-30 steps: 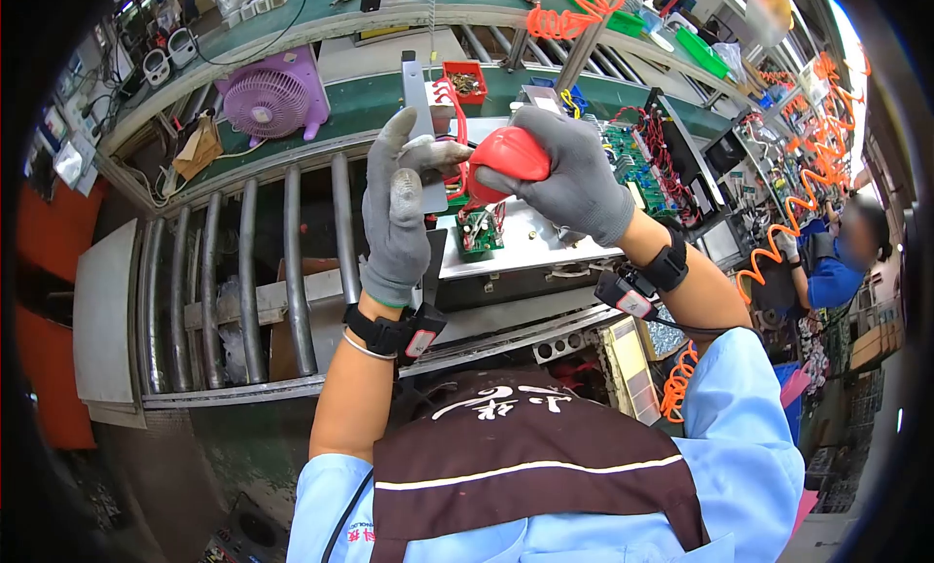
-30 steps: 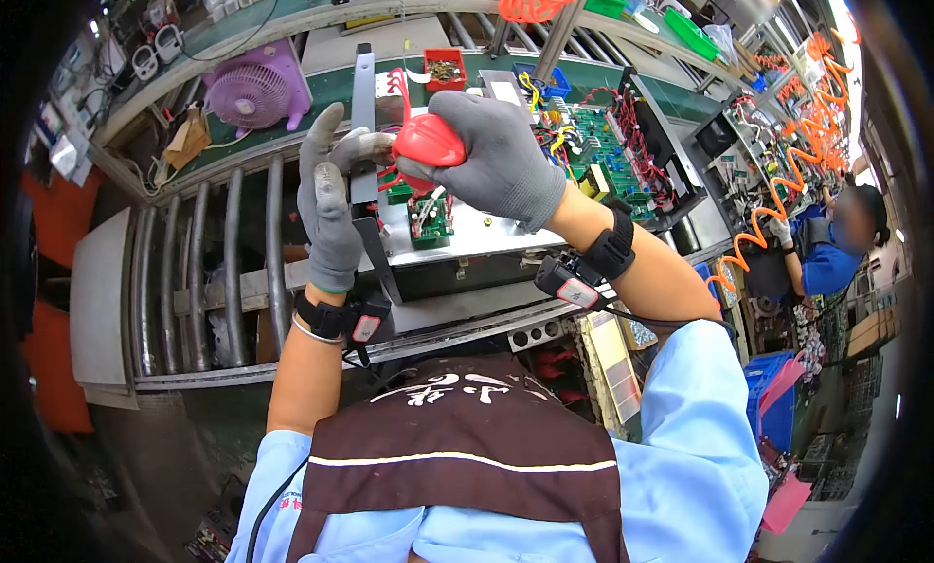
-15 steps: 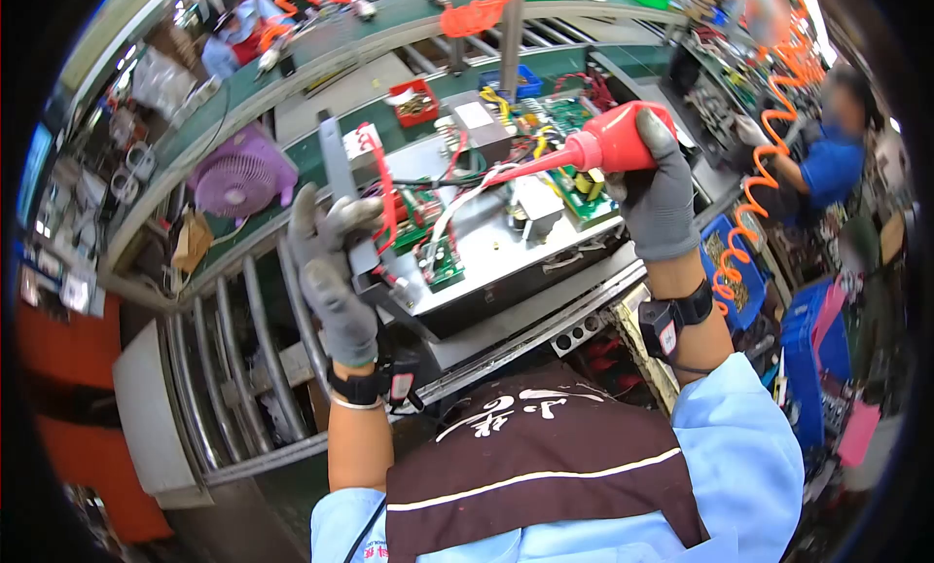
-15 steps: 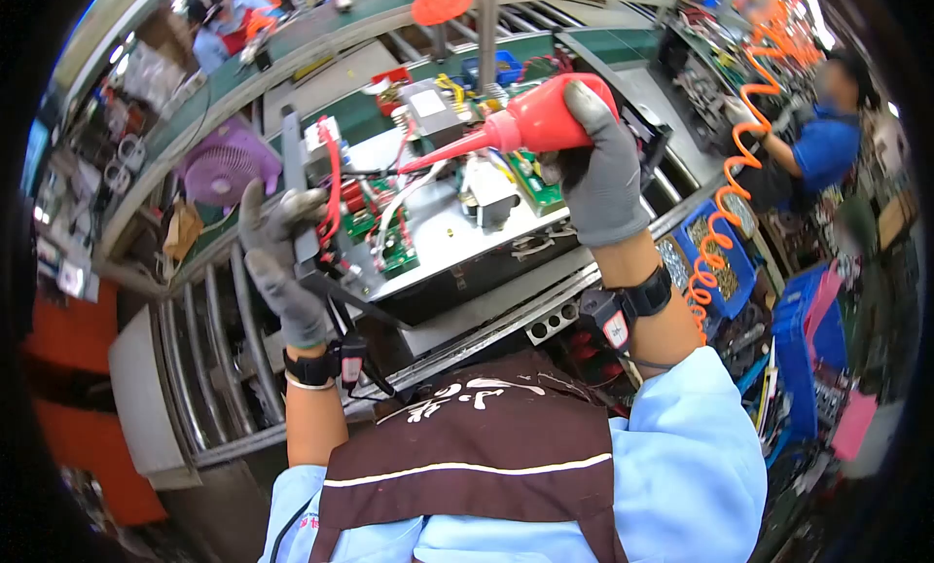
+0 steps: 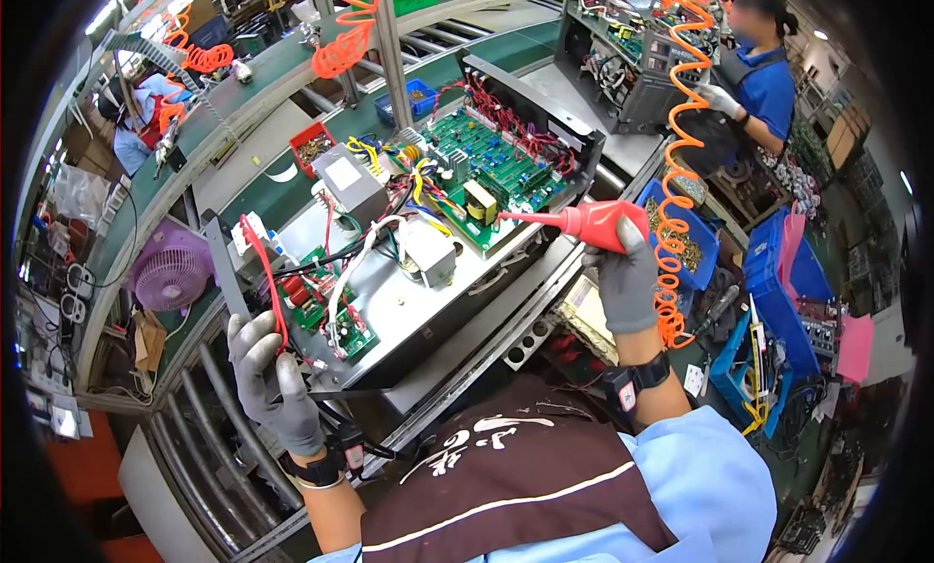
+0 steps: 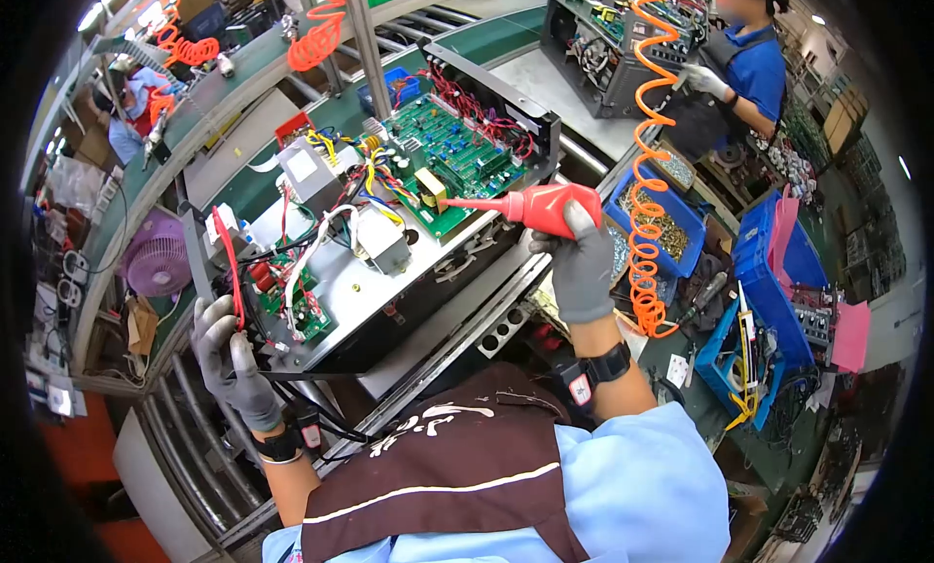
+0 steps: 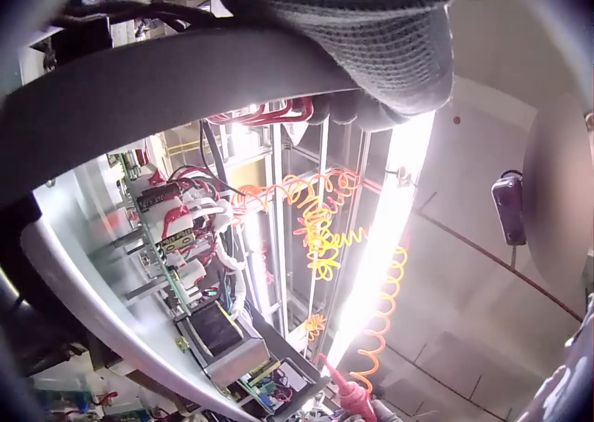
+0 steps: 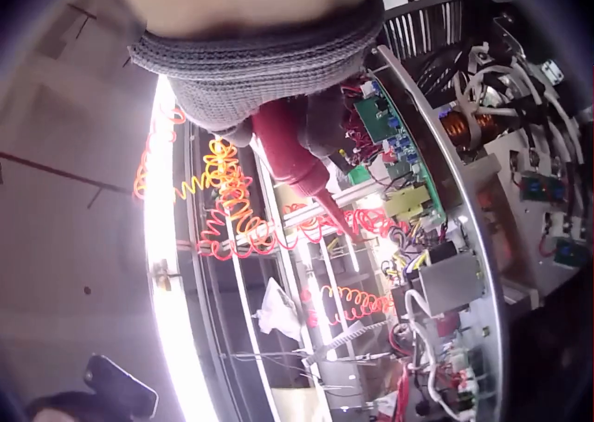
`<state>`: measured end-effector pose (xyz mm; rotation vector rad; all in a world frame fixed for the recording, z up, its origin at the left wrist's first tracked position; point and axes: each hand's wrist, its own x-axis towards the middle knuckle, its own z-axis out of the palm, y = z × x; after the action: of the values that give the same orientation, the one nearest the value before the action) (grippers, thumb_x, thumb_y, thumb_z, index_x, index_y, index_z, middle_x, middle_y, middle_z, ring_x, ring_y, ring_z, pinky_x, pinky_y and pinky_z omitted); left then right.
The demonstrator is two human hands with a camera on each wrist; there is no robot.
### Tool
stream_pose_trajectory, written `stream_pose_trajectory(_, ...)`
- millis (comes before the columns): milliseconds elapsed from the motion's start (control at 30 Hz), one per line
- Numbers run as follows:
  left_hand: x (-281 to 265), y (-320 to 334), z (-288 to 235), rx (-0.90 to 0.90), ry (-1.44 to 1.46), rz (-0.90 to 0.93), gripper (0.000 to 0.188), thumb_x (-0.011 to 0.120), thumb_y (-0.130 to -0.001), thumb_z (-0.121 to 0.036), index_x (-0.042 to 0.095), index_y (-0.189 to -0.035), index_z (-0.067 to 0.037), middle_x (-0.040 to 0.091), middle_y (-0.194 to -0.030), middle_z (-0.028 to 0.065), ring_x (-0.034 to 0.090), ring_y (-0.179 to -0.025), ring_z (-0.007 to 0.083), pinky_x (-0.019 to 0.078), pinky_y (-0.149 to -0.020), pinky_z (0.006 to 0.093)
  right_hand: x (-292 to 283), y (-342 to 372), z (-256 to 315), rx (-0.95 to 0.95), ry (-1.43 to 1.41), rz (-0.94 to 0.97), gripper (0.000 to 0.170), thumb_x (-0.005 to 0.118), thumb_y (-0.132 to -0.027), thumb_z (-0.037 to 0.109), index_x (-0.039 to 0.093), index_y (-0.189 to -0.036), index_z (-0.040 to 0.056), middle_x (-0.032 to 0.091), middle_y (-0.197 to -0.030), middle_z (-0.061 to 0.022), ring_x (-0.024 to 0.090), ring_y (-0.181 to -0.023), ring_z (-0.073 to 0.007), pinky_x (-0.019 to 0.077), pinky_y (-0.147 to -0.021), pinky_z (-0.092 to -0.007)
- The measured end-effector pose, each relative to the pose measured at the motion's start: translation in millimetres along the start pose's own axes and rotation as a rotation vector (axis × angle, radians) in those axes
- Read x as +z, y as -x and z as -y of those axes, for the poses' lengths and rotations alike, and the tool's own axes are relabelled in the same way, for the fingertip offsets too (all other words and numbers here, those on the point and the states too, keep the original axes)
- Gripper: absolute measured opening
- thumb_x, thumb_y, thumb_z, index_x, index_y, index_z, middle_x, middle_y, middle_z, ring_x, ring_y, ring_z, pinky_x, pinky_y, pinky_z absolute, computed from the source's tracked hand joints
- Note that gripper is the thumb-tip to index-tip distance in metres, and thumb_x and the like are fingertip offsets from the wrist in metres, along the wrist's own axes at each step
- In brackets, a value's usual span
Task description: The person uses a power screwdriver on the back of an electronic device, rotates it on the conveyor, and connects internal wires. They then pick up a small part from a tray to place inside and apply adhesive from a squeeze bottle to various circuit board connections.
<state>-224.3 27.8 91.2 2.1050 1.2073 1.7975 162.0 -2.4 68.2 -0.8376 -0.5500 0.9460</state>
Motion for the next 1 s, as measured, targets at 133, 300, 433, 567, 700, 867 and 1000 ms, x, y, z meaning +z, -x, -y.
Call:
stream_pose_trajectory(133,0.0,-2.9,-3.1,0.032,0.010,-0.004,0.021,0.048,-0.078,-0.005,0.058,-0.095,0.002,0.061,-0.110,0.0162,0.047,-0.119,0.0329,0.0251,-0.109,0.0484,29.1,19.9,5.7,-0.232,0.249,-0.016,0.031,0.058,-0.089,0.024,0.054,-0.106,-0.0017,0.064,-0.095,-0.0117,0.063,-0.075,-0.0173,0.0533,-0.061,-0.0272)
stream_pose_trajectory(300,-0.9,-4.0,-3.5,0.029,0.043,-0.004,0.022,0.049,-0.076,-0.005,0.058,-0.095,0.002,0.062,-0.108,0.0167,0.050,-0.115,0.0319,0.0249,-0.110,0.0497,44.0,16.0,-10.9,-0.704,0.806,0.134,0.031,0.073,-0.077,0.008,0.054,-0.100,0.0010,0.061,-0.091,-0.0101,0.061,-0.075,-0.0184,0.0509,-0.066,-0.0281)
stream_pose_trajectory(433,-1.1,-4.5,-3.2,0.038,0.027,0.003,0.023,0.049,-0.073,-0.003,0.058,-0.094,0.002,0.062,-0.108,0.0167,0.050,-0.116,0.0315,0.0249,-0.110,0.0498,50.9,6.8,-20.6,-0.914,1.005,0.323,0.038,0.075,-0.068,0.002,0.054,-0.100,0.0021,0.062,-0.093,-0.0147,0.064,-0.077,-0.0280,0.0519,-0.066,-0.0339)
stream_pose_trajectory(567,-1.1,-3.3,-2.6,0.029,0.021,0.004,0.024,0.049,-0.072,-0.002,0.058,-0.095,0.003,0.062,-0.108,0.0168,0.048,-0.118,0.0327,0.0248,-0.110,0.0493,53.2,5.2,-18.6,-1.071,1.138,0.475,0.042,0.074,-0.060,0.000,0.055,-0.097,0.0009,0.063,-0.094,-0.0184,0.064,-0.077,-0.0362,0.0533,-0.063,-0.0380)
stream_pose_trajectory(700,-1.4,-2.6,-1.9,0.027,0.021,0.010,0.025,0.049,-0.072,-0.001,0.058,-0.095,0.003,0.062,-0.108,0.0167,0.048,-0.119,0.0335,0.0249,-0.110,0.0489,58.5,10.3,-11.4,-1.192,1.236,0.673,0.043,0.074,-0.056,0.002,0.057,-0.095,-0.0016,0.063,-0.094,-0.0180,0.065,-0.077,-0.0340,0.0540,-0.061,-0.0378)
stream_pose_trajectory(867,-2.1,-2.9,-2.2,0.017,0.016,0.017,0.023,0.048,-0.072,0.001,0.057,-0.093,0.003,0.062,-0.108,0.0162,0.047,-0.120,0.0335,0.0243,-0.110,0.0489,68.7,13.1,-9.8,-1.257,1.329,0.790,0.038,0.072,-0.057,0.004,0.058,-0.092,-0.0020,0.061,-0.088,-0.0154,0.062,-0.069,-0.0296,0.0515,-0.054,-0.0354)
stream_pose_trajectory(1000,0.4,-7.4,-4.8,0.050,-0.021,-0.022,0.024,0.051,-0.066,0.000,0.057,-0.089,-0.001,0.064,-0.100,0.0145,0.058,-0.101,0.0290,0.0309,-0.107,0.0512,79.6,21.3,-0.2,-1.227,1.344,0.803,0.039,0.072,-0.056,0.005,0.058,-0.092,-0.0020,0.060,-0.088,-0.0140,0.061,-0.065,-0.0278,0.0493,-0.052,-0.0347)
